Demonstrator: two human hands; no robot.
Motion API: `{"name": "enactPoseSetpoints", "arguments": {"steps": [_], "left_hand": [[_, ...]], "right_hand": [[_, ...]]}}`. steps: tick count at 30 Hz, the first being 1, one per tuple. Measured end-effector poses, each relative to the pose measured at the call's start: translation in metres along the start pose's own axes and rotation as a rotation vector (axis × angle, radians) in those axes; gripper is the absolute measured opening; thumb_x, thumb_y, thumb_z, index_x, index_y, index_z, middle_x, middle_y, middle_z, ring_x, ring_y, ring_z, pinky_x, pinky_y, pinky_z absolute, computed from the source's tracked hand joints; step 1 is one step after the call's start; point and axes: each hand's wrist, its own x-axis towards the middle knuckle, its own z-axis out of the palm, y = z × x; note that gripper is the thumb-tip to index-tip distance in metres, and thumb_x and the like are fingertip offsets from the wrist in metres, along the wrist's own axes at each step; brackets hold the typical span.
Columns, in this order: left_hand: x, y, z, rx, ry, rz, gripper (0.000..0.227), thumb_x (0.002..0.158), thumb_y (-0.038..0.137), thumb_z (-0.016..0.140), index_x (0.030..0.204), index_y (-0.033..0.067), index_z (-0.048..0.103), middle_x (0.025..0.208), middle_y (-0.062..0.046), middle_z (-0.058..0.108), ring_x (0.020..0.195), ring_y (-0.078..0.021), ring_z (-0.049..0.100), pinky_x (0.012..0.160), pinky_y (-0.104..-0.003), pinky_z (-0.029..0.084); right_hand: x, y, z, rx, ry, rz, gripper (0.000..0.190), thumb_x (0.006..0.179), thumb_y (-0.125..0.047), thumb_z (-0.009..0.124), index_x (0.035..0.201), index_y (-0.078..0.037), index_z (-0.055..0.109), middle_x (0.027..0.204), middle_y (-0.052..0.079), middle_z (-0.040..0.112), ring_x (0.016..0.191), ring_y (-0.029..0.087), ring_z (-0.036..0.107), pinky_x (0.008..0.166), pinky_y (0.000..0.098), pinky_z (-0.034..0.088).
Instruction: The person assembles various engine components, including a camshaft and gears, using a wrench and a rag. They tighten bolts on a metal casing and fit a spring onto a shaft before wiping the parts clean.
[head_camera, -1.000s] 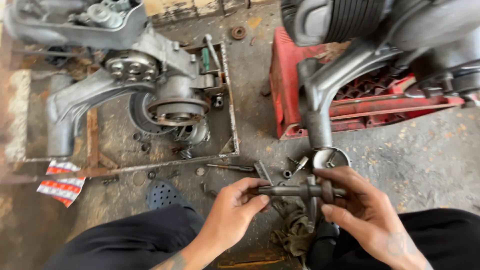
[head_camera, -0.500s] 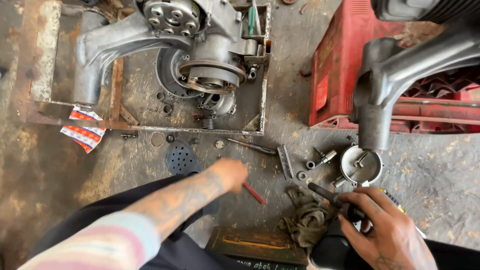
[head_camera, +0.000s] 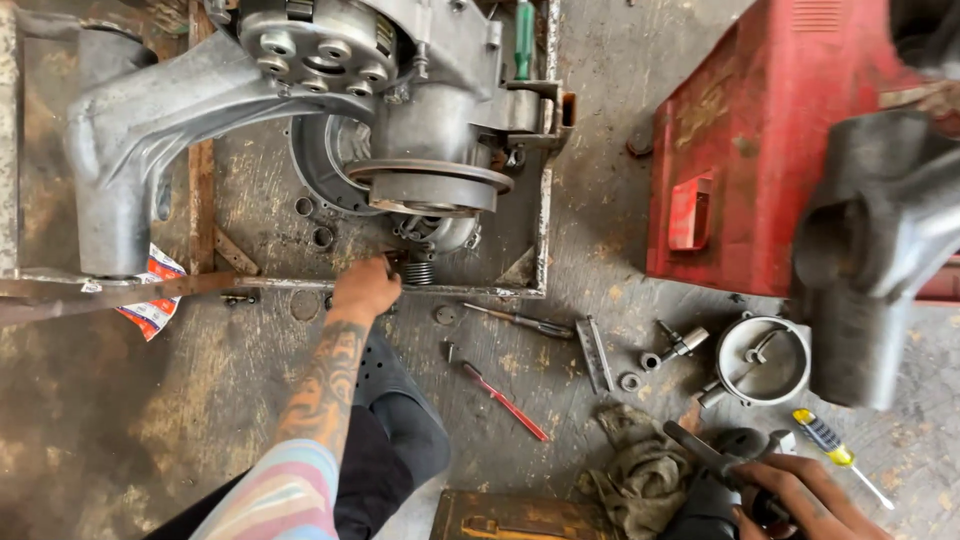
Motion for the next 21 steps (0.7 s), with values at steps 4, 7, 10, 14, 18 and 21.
{"name": "enactPoseSetpoints", "arguments": {"steps": [4,7,10,14,18,21], "left_hand": [[0.016,0.004,0.024,-0.083,-0.017,-0.011,0.040,0.106,0.042,0.050,0.099,0.0064,0.066,0.078,-0.002,0.063,0.062,-0.0144,0.056,0.054,-0.027,0.051],[0.017,0.010,0.020,-0.072,0.128,-0.036,0.047,0.096,0.047,0.059,0.112,0.0036,0.071,0.096,-0.013,0.075,0.080,-0.0282,0.074,0.069,-0.040,0.061],[0.014,0.013,0.015,-0.107,0.002,-0.064,0.054,0.096,0.059,0.056,0.110,0.0084,0.070,0.096,-0.006,0.074,0.086,-0.0202,0.073,0.075,-0.036,0.059],[0.026,0.015,0.037,-0.116,0.056,-0.003,0.065,0.091,0.071,0.053,0.104,0.0106,0.073,0.095,-0.005,0.073,0.086,-0.0228,0.071,0.084,-0.042,0.054],[0.043,0.022,0.068,-0.186,0.305,0.027,0.064,0.085,0.060,0.067,0.116,0.0037,0.071,0.117,-0.014,0.066,0.102,-0.0348,0.067,0.089,-0.056,0.051],[0.035,0.028,0.059,-0.233,0.329,0.012,0.066,0.084,0.054,0.069,0.118,-0.0018,0.066,0.117,-0.018,0.066,0.103,-0.0369,0.066,0.089,-0.059,0.052]], "right_hand": [[-0.010,0.027,0.024,-0.086,-0.088,0.027,0.048,0.059,-0.026,0.087,0.105,-0.028,0.079,0.113,-0.004,0.073,0.101,0.012,0.075,0.088,0.0269,0.062],[-0.013,0.040,0.040,-0.086,-0.095,-0.002,0.049,0.055,-0.032,0.090,0.102,-0.028,0.081,0.108,0.000,0.072,0.101,0.014,0.074,0.095,0.0297,0.061],[-0.006,0.027,0.036,0.006,-0.059,-0.029,0.041,0.056,-0.029,0.088,0.096,-0.021,0.081,0.100,0.001,0.074,0.096,0.013,0.074,0.093,0.0279,0.059],[-0.016,0.035,0.039,-0.024,-0.079,-0.007,0.043,0.056,-0.030,0.089,0.098,-0.022,0.081,0.102,0.002,0.073,0.097,0.015,0.074,0.093,0.0292,0.060],[-0.009,0.022,0.028,-0.120,-0.153,0.045,0.045,0.057,-0.028,0.090,0.101,-0.026,0.081,0.111,-0.003,0.074,0.102,0.011,0.076,0.096,0.0272,0.063],[0.003,-0.022,0.006,-0.021,-0.111,0.142,0.039,0.060,-0.020,0.088,0.099,-0.023,0.081,0.103,-0.008,0.076,0.083,0.006,0.077,0.075,0.0202,0.064]]}}
